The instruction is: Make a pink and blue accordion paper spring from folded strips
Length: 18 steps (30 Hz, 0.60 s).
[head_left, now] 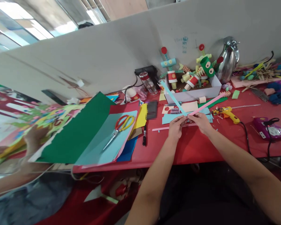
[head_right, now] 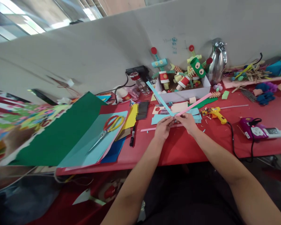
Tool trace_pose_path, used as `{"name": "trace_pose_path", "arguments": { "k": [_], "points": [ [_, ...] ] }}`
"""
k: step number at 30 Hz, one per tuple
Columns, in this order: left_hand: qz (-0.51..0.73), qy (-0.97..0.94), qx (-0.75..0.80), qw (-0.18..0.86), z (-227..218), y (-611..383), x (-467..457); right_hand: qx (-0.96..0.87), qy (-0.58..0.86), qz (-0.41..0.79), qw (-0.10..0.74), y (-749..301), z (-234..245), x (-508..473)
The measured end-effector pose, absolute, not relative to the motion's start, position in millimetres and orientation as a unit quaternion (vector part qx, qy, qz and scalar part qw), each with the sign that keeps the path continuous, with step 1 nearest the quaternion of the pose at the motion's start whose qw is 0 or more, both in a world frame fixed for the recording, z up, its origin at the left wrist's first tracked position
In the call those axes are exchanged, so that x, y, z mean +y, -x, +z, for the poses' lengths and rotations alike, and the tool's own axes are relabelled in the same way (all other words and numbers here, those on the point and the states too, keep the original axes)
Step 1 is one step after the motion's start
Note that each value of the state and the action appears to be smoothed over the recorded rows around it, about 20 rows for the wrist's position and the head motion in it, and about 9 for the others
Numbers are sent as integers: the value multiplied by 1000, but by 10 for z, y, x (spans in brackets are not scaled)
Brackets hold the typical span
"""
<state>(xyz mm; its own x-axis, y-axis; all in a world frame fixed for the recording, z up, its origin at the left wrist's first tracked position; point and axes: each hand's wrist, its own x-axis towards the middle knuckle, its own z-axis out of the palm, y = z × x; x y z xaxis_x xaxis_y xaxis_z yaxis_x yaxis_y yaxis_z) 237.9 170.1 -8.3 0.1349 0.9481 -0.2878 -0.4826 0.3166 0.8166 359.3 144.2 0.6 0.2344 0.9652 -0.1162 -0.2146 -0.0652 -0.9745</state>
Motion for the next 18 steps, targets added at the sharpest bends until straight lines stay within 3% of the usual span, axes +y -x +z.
{"name": "trace_pose_path", "arguments": {
  "k": [18],
  "points": [
    [475, -324, 391, 719, -53, -2348, 1689, -269, 493, 574, 595, -3598, 60, 1441]
  ]
}}
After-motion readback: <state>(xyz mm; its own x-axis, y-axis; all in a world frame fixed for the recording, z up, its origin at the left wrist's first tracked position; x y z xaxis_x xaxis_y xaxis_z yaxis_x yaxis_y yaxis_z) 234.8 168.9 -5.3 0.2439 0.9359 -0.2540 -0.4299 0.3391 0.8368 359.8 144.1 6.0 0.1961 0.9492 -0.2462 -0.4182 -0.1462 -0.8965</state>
